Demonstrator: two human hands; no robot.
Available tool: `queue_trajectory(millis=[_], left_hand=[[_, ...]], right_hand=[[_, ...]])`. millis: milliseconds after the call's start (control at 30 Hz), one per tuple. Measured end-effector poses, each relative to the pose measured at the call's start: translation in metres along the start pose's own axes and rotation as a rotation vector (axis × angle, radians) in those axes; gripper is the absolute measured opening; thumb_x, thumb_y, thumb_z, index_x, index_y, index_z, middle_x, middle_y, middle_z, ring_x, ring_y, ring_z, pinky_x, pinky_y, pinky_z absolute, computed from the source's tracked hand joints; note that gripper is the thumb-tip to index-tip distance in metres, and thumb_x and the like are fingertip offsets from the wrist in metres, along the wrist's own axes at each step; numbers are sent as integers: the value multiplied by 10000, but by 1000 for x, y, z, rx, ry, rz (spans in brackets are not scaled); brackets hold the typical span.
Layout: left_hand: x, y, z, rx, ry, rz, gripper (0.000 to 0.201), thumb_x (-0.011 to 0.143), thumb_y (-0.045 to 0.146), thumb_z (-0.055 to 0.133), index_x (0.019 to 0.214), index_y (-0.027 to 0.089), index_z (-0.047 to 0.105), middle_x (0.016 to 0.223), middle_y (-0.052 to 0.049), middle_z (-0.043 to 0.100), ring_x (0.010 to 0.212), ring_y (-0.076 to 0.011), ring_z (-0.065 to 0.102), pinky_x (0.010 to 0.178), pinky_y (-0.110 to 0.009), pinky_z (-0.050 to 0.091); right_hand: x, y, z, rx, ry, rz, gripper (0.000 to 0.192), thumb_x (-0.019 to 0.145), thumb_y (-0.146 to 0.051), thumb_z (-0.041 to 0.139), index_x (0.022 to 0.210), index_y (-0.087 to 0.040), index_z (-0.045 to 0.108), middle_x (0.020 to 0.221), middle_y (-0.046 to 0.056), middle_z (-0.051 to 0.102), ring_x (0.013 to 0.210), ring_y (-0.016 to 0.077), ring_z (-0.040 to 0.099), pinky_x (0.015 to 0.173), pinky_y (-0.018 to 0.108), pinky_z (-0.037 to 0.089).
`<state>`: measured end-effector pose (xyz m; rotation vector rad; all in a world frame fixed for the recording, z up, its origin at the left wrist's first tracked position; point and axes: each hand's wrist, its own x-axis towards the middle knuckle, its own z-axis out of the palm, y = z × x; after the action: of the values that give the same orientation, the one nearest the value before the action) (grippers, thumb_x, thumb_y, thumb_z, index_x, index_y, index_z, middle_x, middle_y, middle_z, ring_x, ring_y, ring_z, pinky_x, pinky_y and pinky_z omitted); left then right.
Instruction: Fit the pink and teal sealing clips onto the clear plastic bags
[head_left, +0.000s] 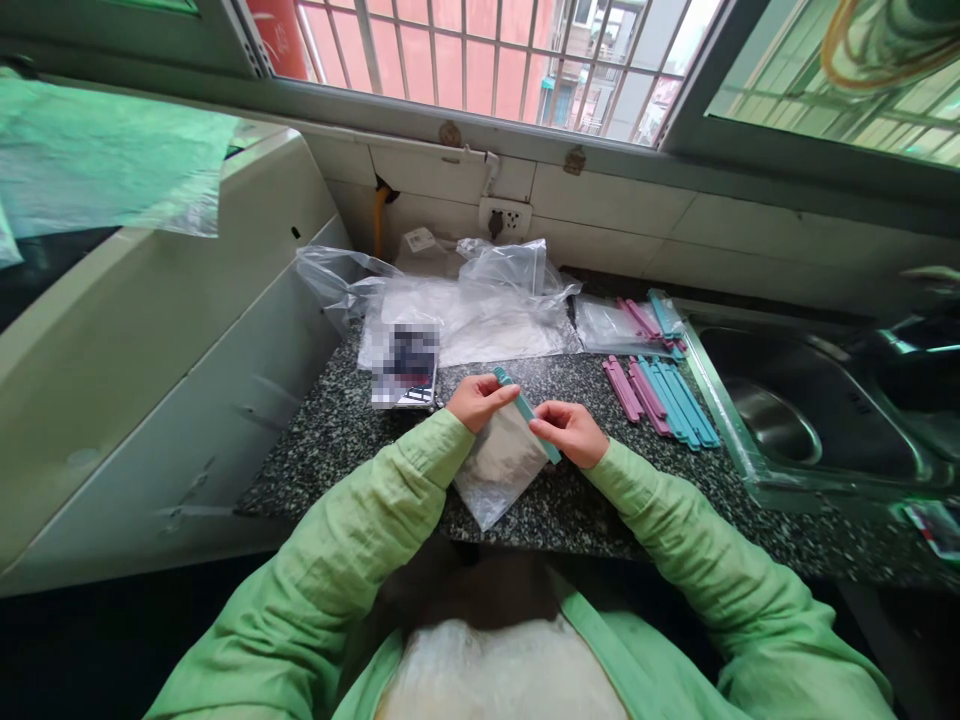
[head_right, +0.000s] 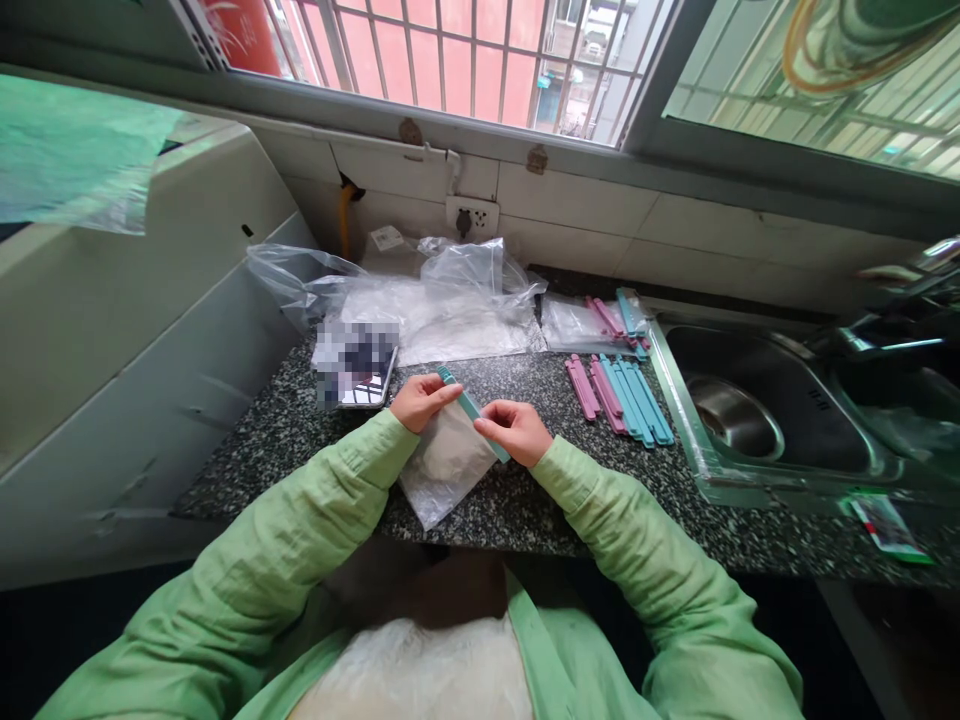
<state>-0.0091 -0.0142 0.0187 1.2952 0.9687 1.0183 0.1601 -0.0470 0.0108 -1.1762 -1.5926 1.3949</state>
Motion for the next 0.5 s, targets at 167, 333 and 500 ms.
queue_trajectory(millis=[167,333,500], left_hand=[[1,2,-2,50,76,59,423,548,480,629,435,149,391,409,69,294,416,-37,258,418,-201,180],[1,0,-2,82,80,95,398,570,460,618,448,143,410,424,70,283,434,-38,250,437,-201,185],[1,2,-2,56,50,86,402,570,470,614,450,146,409,422,69,295,423,-37,249,432,-205,178]], right_hand=[[0,1,2,-22,13,-11,357,613,-485,629,624,-141,535,553,-28,502,503,68,432,485,208,364],[0,0,3,-41,12,-14,341,623,-472,621,621,-143,533,556,-28,495,502,68,425,486,209,355],[-1,0,2,-64,15,-14,322,633,-454,615,625,-142,533,559,-29,488,506,68,418,494,212,346]])
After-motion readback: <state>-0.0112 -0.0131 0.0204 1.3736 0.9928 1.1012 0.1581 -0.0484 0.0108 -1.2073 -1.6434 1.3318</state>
